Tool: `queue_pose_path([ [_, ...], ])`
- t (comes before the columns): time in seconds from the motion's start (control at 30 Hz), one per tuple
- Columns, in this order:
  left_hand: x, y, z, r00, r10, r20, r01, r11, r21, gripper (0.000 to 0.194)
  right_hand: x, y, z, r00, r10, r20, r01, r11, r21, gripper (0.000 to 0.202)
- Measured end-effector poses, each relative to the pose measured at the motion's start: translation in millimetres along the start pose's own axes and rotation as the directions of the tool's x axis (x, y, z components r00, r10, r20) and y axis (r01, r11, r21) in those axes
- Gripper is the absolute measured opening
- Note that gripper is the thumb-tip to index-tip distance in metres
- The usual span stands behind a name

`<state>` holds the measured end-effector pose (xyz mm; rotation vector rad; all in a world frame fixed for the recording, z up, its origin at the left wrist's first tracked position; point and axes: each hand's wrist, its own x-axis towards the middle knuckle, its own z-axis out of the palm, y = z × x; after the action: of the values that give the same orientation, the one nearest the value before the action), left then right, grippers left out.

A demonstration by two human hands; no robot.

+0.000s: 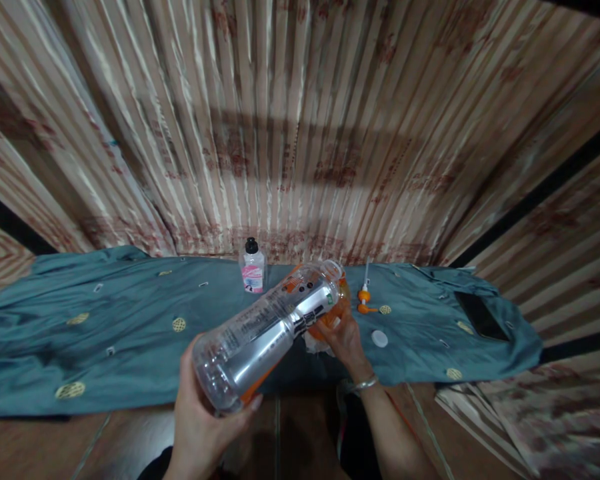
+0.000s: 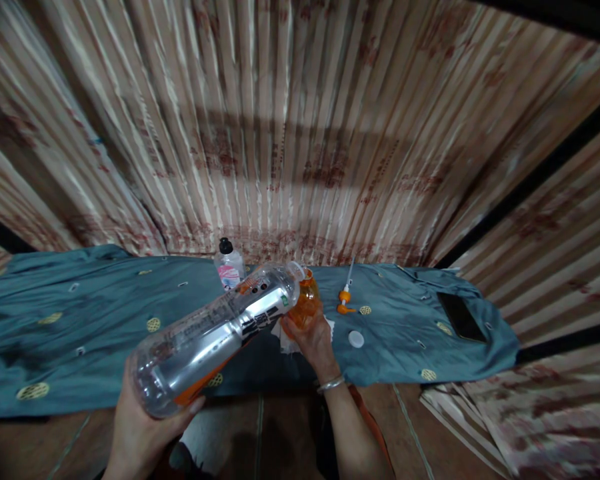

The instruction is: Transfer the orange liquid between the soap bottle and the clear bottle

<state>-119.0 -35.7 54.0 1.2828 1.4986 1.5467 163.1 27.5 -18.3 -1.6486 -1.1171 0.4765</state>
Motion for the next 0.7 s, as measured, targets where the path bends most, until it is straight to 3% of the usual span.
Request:
queue_pose_path([
  [0.7,-0.9,-2.1,1.4,1.0,-0.003,0.008,0.003,1.0,0.0,0.1,-2.6,-3.1,1.0,1.0,-0.029,-0.005,0.029,0.999,0.045,0.069],
])
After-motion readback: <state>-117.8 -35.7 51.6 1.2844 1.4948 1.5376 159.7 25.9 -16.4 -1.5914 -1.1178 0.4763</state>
